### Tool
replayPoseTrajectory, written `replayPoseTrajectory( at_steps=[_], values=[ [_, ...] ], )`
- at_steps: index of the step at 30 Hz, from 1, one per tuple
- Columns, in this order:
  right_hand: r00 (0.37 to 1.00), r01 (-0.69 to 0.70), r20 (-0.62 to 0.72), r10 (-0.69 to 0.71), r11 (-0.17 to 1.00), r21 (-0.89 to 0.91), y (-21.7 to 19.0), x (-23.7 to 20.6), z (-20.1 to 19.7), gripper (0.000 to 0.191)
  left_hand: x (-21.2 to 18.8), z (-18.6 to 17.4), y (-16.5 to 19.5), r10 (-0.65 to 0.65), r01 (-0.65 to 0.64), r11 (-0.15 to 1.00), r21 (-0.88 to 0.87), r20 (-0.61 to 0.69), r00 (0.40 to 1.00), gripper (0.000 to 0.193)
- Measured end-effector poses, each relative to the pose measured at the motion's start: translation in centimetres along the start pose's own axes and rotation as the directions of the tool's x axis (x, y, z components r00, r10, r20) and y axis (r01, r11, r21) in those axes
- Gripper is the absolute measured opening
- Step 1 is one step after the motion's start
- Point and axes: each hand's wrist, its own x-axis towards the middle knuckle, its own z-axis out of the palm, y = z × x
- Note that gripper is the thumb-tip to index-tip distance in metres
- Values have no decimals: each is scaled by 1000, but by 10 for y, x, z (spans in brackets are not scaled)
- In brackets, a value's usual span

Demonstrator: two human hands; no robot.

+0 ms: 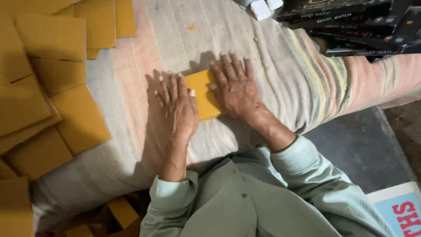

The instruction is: The person sits on the floor and folds flat yellow cardboard blanks into open boxes, pressing the creases and sides flat with both hands. They open each folded blank, shape it into a box, and set finished boxes with a stack of completed ones beside them.

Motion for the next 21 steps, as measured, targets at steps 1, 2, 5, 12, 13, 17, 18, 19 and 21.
replayPoseTrajectory(
  at_steps=[1,2,5,12,13,17,18,19,21],
  values=[
    [1000,-27,-3,27,1000,11,6,-1,-1,61,-2,-1,-6,-23,23,1000,-20,-11,1000,60],
    [999,-53,-9,53,998,21,12,-2,-3,61,-4,-2,-14,-44,44,999,5,-16,999,61],
    [991,-137,11,136,989,48,26,-9,-7,63,-11,-8,-33,-96,97,995,39,-26,995,63],
    [995,-61,-85,51,991,-119,3,7,-1,66,-3,-9,-26,-190,190,978,83,-8,982,60],
    [998,-31,-52,26,994,-101,-6,11,0,66,0,-7,-22,-188,187,976,113,-3,982,58],
    [996,81,50,-80,997,-16,-38,19,5,66,3,-2,-14,-81,81,994,68,-9,997,56],
    [992,107,63,-107,994,6,-42,20,5,66,2,-1,-14,-51,51,999,13,-16,999,57],
    [991,110,71,-112,994,21,-41,21,4,65,1,-1,-13,-19,18,999,-43,-24,1000,58],
    [989,116,88,-120,992,51,-35,21,2,62,-1,-2,-14,-74,74,993,-89,9,997,54]
  ],
)
